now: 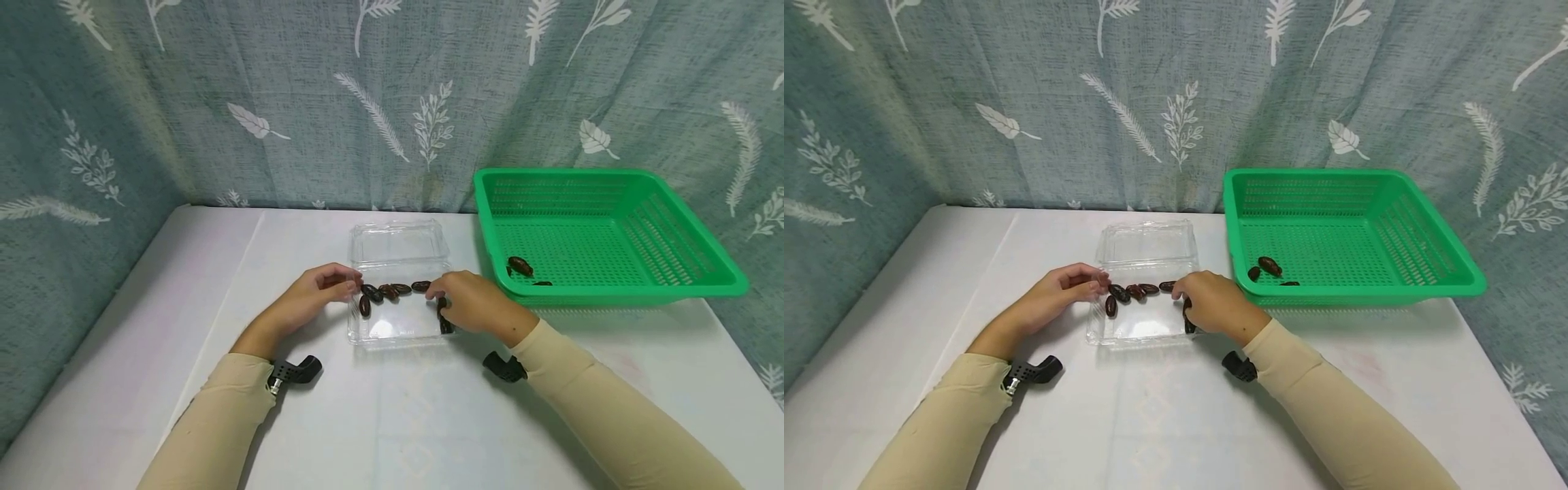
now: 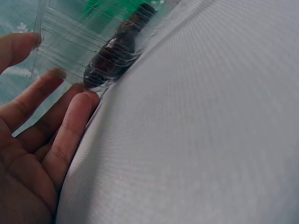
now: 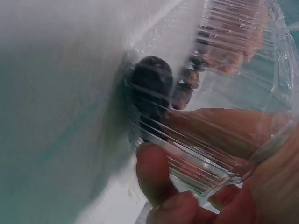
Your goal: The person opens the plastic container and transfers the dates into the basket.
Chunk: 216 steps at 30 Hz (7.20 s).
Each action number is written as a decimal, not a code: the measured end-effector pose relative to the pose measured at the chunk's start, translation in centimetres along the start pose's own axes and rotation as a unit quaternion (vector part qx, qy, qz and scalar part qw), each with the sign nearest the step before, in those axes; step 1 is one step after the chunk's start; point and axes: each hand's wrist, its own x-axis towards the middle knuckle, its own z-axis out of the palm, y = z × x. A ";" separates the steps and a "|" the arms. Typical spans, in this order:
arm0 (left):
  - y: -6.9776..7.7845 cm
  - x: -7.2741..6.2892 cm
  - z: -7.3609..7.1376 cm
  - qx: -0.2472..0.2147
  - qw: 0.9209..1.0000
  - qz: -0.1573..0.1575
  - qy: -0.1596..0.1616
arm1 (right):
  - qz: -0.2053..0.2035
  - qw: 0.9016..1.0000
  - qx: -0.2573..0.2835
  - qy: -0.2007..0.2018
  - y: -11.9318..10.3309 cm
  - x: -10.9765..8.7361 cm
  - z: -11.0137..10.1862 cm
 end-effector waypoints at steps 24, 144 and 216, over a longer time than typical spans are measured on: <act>0.0 0.1 0.0 0.007 1.000 -0.003 0.003 | -0.022 0.999 0.000 -0.049 0.3 0.3 -0.5; -0.9 0.3 0.1 -0.018 1.000 0.011 0.003 | 0.093 0.980 0.050 0.169 11.0 -4.4 -7.7; -0.4 0.3 0.6 -0.004 1.000 0.016 0.009 | -0.150 0.927 0.220 0.264 0.5 -5.0 -2.8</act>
